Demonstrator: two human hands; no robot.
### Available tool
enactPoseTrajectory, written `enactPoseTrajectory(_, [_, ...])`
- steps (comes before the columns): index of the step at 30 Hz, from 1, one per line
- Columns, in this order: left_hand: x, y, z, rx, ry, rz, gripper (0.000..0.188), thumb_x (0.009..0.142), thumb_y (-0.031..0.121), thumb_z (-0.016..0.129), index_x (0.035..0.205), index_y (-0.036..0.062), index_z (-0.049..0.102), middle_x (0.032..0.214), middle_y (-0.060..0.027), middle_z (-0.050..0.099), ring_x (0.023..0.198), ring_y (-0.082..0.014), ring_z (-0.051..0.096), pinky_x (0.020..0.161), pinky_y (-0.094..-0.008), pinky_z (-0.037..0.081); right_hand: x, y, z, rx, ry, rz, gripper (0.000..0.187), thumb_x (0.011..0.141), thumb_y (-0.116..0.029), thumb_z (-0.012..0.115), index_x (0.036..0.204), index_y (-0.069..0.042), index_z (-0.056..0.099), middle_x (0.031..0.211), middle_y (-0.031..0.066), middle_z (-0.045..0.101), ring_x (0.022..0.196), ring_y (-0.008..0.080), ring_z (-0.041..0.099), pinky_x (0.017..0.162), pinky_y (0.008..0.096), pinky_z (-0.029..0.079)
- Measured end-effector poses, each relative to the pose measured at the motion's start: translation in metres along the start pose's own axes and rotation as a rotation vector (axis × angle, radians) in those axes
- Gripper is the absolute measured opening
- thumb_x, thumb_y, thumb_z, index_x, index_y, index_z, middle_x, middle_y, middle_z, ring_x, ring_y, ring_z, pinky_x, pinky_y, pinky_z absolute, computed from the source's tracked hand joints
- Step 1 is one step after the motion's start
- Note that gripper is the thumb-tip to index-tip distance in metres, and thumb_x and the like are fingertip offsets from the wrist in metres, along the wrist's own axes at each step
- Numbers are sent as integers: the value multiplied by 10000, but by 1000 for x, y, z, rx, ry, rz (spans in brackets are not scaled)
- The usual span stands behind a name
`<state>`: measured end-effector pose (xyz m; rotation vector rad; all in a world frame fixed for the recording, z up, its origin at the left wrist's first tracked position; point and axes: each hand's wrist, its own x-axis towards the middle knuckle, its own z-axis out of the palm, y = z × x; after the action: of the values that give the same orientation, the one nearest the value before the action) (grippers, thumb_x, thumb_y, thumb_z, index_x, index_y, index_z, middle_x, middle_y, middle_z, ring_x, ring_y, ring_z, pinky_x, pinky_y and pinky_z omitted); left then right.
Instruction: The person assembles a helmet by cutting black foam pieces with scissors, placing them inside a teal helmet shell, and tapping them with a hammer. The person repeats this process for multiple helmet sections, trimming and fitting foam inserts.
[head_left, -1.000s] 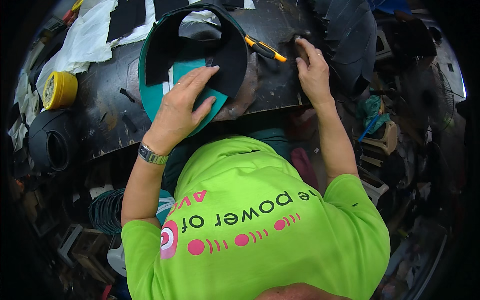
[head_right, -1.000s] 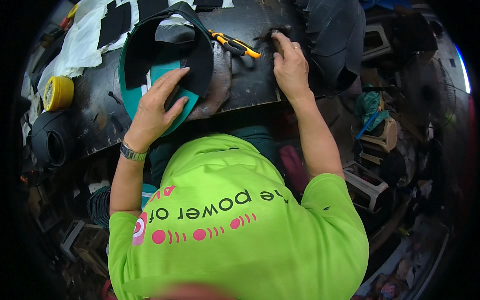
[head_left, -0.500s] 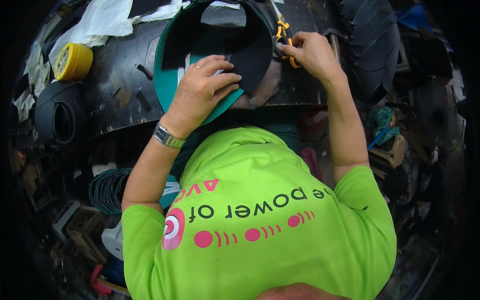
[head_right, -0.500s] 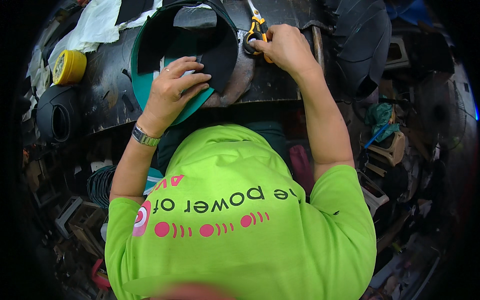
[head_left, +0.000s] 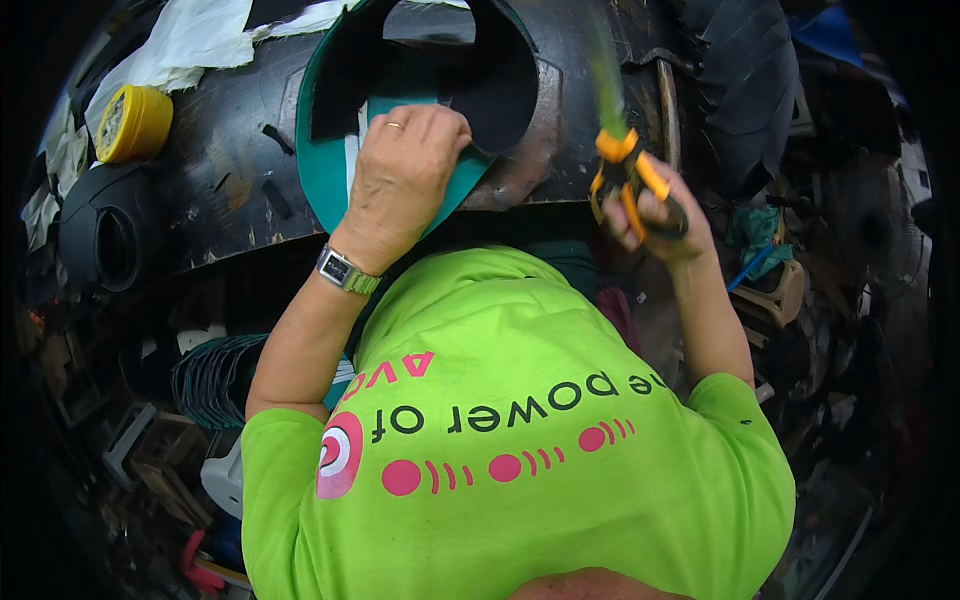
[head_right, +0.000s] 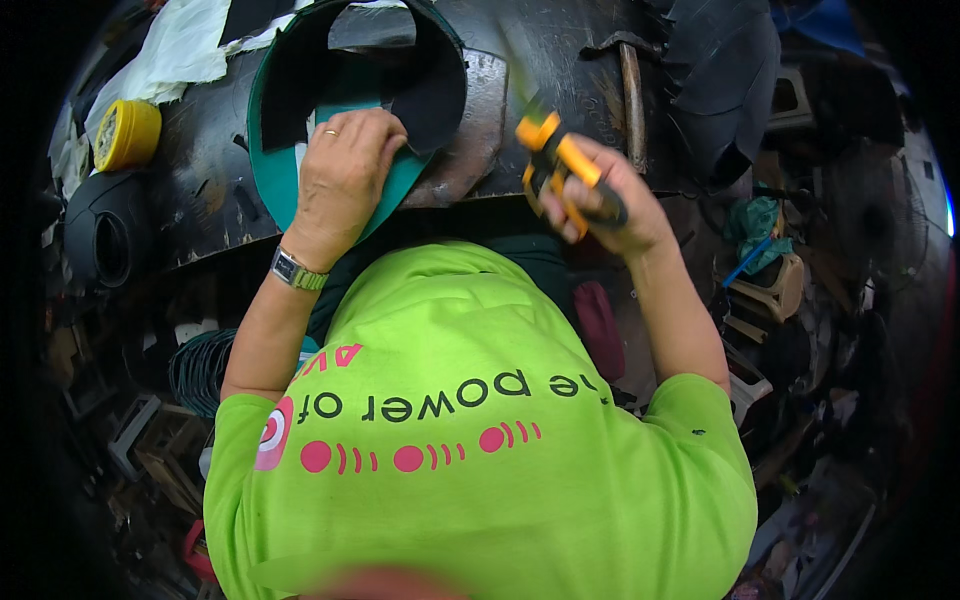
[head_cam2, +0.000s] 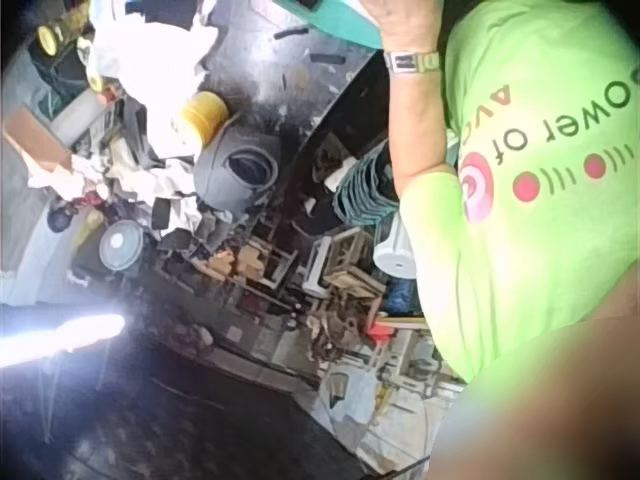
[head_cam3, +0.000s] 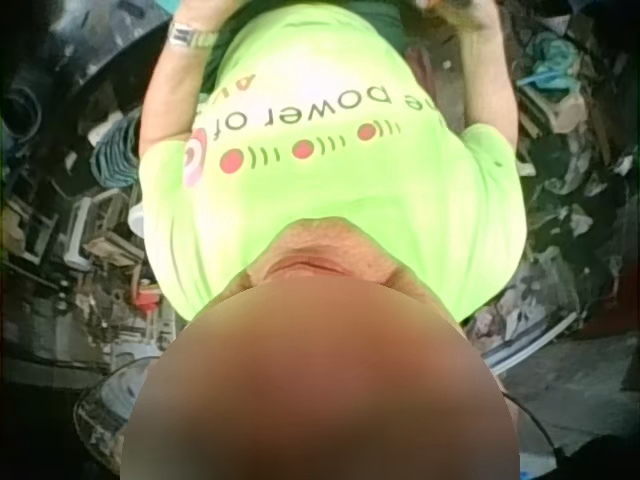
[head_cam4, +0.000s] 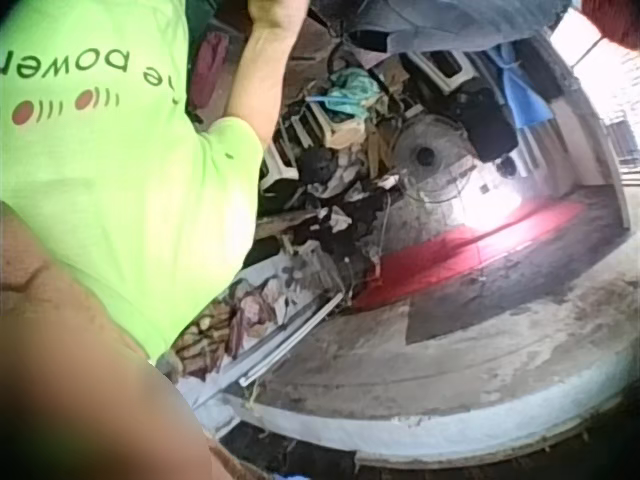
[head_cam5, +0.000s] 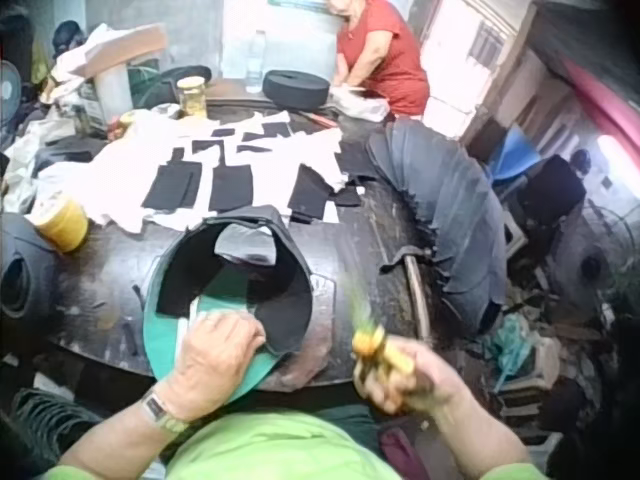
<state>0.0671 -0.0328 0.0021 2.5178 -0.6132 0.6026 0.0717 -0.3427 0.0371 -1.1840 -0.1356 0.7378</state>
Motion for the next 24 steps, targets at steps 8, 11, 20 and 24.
enactPoseTrajectory(8, [5,-10,1,-220,8,-157,113,891,102,728,974,81,656,946,-67,679,905,-279,659,771,-388,519,-5,30,-1,-7,-230,529,579,869,-451,804,1168,-8,583,804,52,637,616,100,602,572,215,478])
enactPoseTrajectory(11, [3,-14,-8,-355,-45,-152,153,873,106,747,1002,80,669,1007,-69,679,948,-280,670,793,-368,530,-11,36,-5,101,-301,541,799,808,-609,803,1246,11,555,854,77,625,662,117,602,635,229,490])
enactPoseTrajectory(20, [1,-11,-16,-341,-92,-58,295,759,132,842,1010,87,692,1019,-72,687,1004,-289,662,855,-386,527,-22,37,-20,145,-335,557,790,738,-623,850,1124,-15,526,962,125,630,849,163,616,765,286,519])
enactPoseTrajectory(24, [-2,-10,-13,-265,-25,23,259,777,94,827,1011,87,717,994,-66,689,987,-272,669,819,-362,533,-23,35,-20,149,-334,538,768,764,-628,831,1122,-15,539,963,128,635,824,160,626,738,276,524])
